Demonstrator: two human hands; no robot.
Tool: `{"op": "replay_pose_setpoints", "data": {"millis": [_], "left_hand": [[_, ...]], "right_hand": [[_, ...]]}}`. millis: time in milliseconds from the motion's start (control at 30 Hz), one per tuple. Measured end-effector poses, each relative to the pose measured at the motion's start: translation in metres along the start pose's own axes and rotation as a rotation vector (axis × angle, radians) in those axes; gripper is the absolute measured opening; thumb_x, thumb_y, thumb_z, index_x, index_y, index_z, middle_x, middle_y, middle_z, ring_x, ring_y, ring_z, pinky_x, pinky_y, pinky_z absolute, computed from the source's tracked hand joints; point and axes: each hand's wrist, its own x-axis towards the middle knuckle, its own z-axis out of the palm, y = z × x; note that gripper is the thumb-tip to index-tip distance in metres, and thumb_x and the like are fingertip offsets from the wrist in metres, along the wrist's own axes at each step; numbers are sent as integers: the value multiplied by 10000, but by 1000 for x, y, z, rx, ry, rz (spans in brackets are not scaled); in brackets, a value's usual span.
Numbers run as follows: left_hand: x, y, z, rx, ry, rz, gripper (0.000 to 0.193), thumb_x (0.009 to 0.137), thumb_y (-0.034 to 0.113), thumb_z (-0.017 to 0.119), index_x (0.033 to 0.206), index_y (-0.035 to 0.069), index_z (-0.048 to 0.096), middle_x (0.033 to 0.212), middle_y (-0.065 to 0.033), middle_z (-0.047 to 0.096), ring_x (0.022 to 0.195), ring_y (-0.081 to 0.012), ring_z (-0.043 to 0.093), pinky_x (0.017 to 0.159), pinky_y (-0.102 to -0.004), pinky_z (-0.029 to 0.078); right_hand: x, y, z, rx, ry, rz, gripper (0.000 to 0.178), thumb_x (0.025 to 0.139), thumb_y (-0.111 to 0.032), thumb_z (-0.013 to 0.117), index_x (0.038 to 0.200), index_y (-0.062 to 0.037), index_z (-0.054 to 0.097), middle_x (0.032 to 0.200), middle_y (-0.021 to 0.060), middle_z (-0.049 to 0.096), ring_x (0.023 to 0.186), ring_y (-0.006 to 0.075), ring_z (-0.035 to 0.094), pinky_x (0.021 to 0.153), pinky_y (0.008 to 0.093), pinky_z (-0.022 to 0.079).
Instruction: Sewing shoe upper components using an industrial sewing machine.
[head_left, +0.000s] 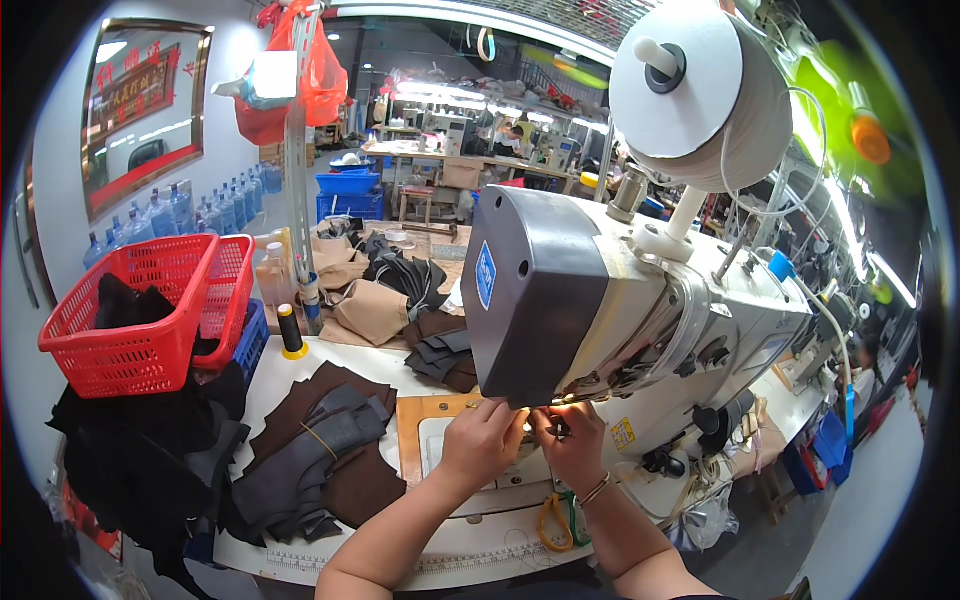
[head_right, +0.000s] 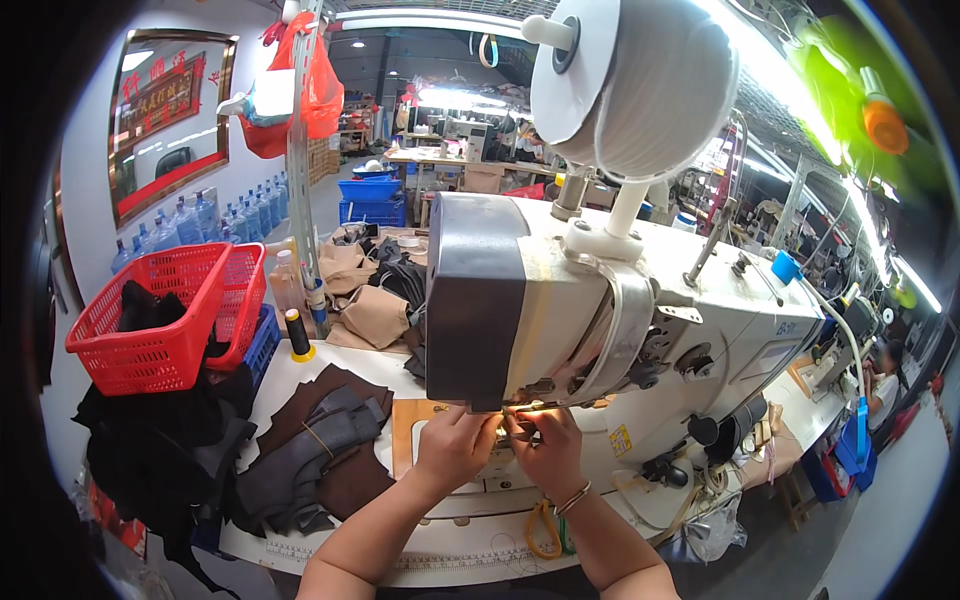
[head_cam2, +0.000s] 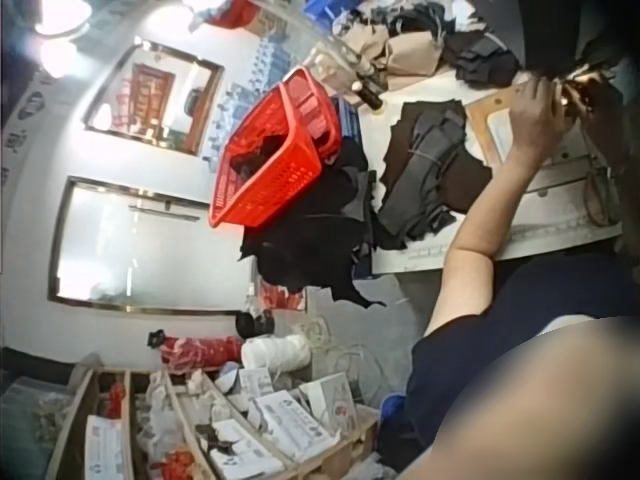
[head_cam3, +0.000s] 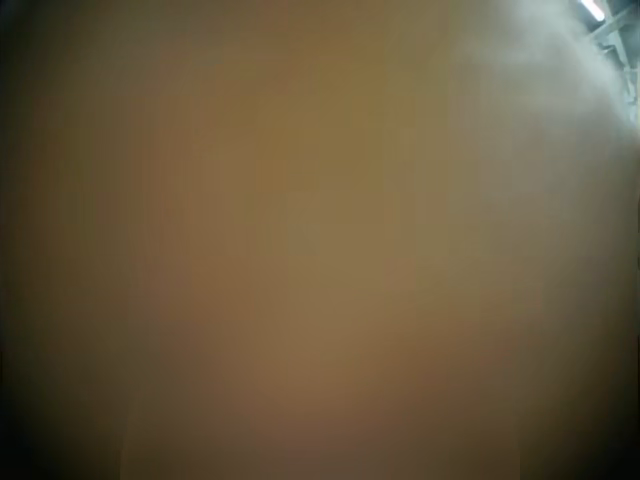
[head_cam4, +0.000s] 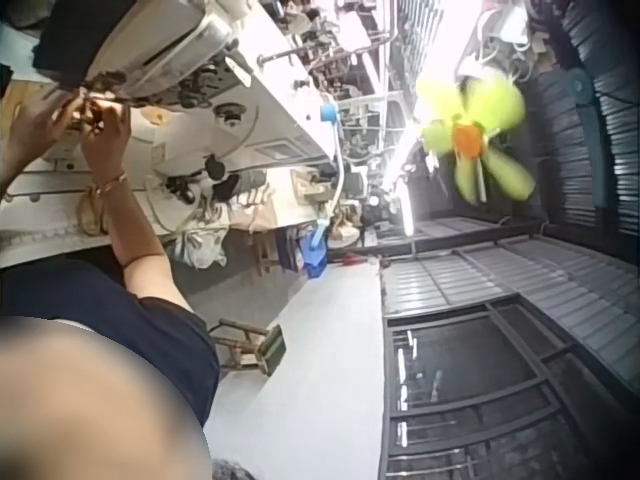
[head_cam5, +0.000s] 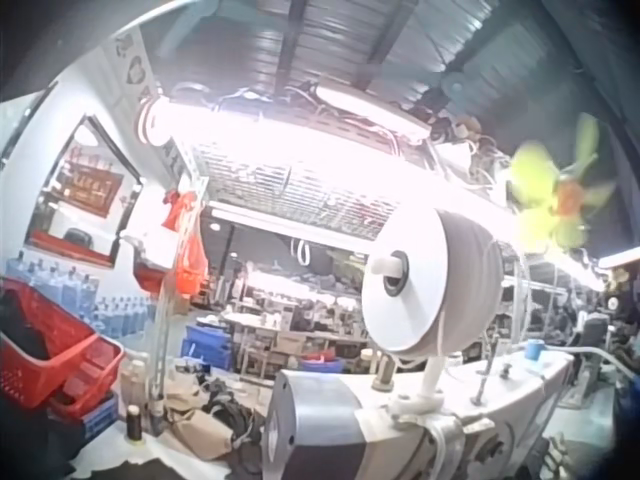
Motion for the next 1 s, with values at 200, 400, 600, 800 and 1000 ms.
{"op": "replay_pose_setpoints", "data": {"millis": [200, 400, 600, 800, 1000], "left_hand": [[2, 3, -2, 7, 7, 9, 109, 772, 112, 649, 804, 46, 568, 768, -83, 576, 597, -256, 570, 520, -336, 452], [0, -1, 1, 10, -4, 4, 117, 768, 107, 650, 788, 38, 558, 771, -85, 576, 603, -256, 572, 523, -341, 456], [0, 0, 1, 1, 5, 1, 120, 757, 99, 651, 769, 38, 548, 769, -88, 576, 601, -256, 570, 521, -342, 457], [-1, -1, 1, 12, 5, 3, 126, 750, 97, 652, 754, 38, 540, 763, -88, 576, 594, -255, 567, 524, -339, 454], [0, -1, 1, 8, 19, 7, 126, 757, 103, 651, 748, 41, 542, 758, -84, 576, 593, -254, 567, 523, -337, 454]], "right_hand": [[2, -2, -2, 5, 13, -6, 197, 708, -44, 751, 775, -39, 565, 724, 76, 575, 584, 189, 570, 507, 285, 446], [1, -4, -2, 13, -29, 70, 162, 693, -54, 719, 831, -67, 634, 781, 85, 616, 692, 259, 598, 621, 338, 487], [2, -5, -4, 48, -58, 73, 188, 682, -50, 711, 857, -68, 646, 786, 81, 621, 708, 251, 604, 634, 336, 494], [1, -3, -3, 34, -66, 93, 178, 668, -58, 710, 836, -72, 654, 758, 68, 622, 684, 244, 597, 628, 335, 493], [2, -4, 0, 8, -67, 125, 201, 633, -51, 712, 823, -79, 654, 715, 54, 607, 655, 236, 579, 597, 336, 484]]}}
